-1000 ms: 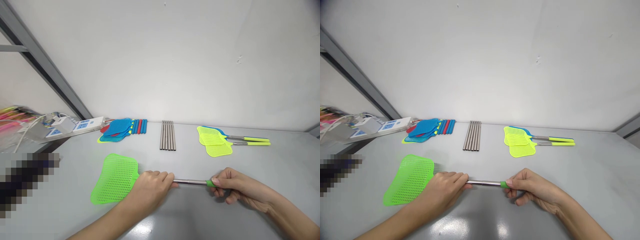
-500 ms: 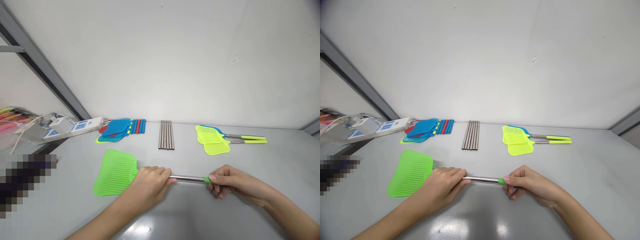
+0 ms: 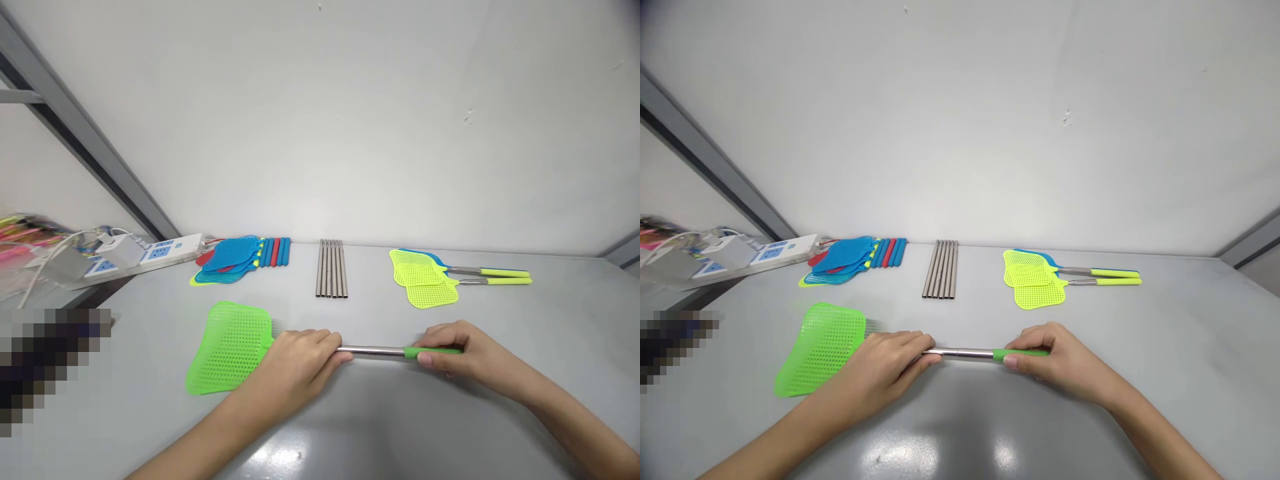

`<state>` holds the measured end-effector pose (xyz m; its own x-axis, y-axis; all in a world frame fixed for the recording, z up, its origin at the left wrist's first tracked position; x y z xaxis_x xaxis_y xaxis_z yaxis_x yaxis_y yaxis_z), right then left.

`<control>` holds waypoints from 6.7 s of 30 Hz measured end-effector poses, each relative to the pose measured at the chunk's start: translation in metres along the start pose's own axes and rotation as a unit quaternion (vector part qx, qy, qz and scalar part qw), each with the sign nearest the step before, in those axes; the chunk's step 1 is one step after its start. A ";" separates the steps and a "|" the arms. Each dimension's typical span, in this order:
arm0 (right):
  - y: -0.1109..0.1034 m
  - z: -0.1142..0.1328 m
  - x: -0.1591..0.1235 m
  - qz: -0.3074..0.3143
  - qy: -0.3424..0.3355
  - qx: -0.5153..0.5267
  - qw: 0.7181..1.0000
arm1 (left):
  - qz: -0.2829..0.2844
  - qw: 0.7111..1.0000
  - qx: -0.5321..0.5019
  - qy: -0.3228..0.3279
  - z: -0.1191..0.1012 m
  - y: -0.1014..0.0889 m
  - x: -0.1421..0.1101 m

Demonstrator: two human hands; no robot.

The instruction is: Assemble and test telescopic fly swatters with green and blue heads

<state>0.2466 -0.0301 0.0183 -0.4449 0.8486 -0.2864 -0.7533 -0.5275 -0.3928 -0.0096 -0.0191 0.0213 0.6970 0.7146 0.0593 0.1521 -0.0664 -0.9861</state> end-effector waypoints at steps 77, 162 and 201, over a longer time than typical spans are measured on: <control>0.046 -0.008 0.004 -0.084 0.054 0.236 0.967 | -0.225 0.539 -0.781 -0.219 0.019 -0.001 0.011; 0.042 -0.009 0.001 0.062 0.154 0.252 0.953 | -0.402 0.428 -0.711 -0.388 0.005 0.002 0.012; 0.044 -0.014 0.002 0.037 0.139 0.295 0.945 | -0.210 0.486 -0.772 -0.352 0.001 0.016 0.007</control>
<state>0.2196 -0.0522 -0.0111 -0.4245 0.7234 -0.5445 -0.9003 -0.4010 0.1690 -0.0030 -0.0150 0.0056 0.0471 0.9156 -0.3993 0.9005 0.1341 0.4136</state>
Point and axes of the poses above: each hand's wrist, its own x-axis towards the middle knuckle, its own y-axis out of the palm, z = x × y, the point moved 1 cm from there along x, towards the middle knuckle
